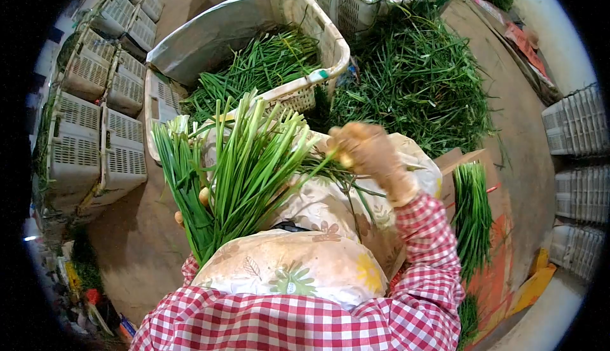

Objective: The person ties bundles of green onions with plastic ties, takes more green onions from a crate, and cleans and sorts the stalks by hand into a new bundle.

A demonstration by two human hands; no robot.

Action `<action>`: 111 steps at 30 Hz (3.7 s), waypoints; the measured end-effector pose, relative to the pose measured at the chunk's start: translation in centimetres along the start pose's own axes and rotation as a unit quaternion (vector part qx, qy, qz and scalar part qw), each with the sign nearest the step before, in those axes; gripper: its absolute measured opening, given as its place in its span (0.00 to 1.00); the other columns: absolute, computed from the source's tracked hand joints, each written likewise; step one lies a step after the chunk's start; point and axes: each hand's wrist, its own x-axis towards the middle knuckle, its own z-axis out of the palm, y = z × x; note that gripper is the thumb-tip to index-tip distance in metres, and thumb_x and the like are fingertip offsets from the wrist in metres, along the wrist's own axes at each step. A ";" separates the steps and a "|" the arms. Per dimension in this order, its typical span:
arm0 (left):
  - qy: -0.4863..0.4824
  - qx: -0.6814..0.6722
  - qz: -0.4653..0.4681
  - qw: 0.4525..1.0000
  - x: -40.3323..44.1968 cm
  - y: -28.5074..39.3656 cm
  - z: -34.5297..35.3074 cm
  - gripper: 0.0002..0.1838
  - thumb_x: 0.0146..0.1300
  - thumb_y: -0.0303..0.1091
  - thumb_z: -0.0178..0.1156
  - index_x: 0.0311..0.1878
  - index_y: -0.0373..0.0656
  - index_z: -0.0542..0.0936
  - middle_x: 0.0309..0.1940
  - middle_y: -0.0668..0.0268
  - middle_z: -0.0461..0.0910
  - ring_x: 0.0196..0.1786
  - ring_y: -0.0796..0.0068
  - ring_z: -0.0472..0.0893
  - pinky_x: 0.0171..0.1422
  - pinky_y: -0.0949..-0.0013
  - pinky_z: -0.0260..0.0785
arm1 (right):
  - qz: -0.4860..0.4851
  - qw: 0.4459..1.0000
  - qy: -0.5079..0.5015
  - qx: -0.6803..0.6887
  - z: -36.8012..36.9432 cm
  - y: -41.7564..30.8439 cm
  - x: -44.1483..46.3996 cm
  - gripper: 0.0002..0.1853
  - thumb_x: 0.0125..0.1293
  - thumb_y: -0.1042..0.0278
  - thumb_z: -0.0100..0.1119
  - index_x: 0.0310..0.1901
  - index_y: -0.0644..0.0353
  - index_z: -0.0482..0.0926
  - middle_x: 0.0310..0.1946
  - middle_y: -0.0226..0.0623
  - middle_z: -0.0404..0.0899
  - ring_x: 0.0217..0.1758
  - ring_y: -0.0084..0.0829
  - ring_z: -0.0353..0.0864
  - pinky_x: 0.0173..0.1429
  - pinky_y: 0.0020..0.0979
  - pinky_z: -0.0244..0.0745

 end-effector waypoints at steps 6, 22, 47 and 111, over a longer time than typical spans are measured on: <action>-0.152 -0.125 0.059 0.979 1.9 -1.2 3.4 0.36 0.61 0.62 0.53 0.63 0.45 0.68 0.57 0.60 0.69 0.57 0.63 0.70 0.62 0.57 0.66 | -0.269 0.714 0.460 -0.454 -10.4 -2.1 3.6 0.20 0.66 0.61 0.55 0.56 0.60 0.72 0.52 0.44 0.77 0.52 0.40 0.79 0.51 0.31 0.76; -0.120 -0.051 0.017 0.991 0.8 -0.5 0.6 0.38 0.61 0.64 0.51 0.63 0.39 0.69 0.63 0.54 0.65 0.63 0.60 0.67 0.67 0.55 0.61 | -0.195 0.929 -0.022 -0.313 0.4 -4.2 1.3 0.10 0.58 0.61 0.63 0.31 0.58 0.80 0.24 0.40 0.77 0.31 0.39 0.77 0.36 0.36 0.72; -0.160 -0.026 -0.030 0.986 0.2 0.1 -0.9 0.48 0.61 0.66 0.47 0.69 0.31 0.55 0.68 0.47 0.57 0.68 0.58 0.62 0.71 0.55 0.56 | -0.318 0.839 -0.029 -0.441 4.2 -1.6 2.2 0.11 0.52 0.59 0.64 0.35 0.54 0.80 0.27 0.35 0.74 0.34 0.38 0.74 0.40 0.39 0.67; -0.132 -0.111 0.051 0.984 1.1 -1.1 4.8 0.32 0.57 0.62 0.58 0.59 0.52 0.74 0.40 0.71 0.70 0.40 0.72 0.69 0.46 0.66 0.67 | -0.007 0.998 -0.068 0.013 3.6 1.0 3.1 0.14 0.64 0.57 0.60 0.36 0.61 0.82 0.26 0.28 0.80 0.29 0.18 0.73 0.35 0.23 0.70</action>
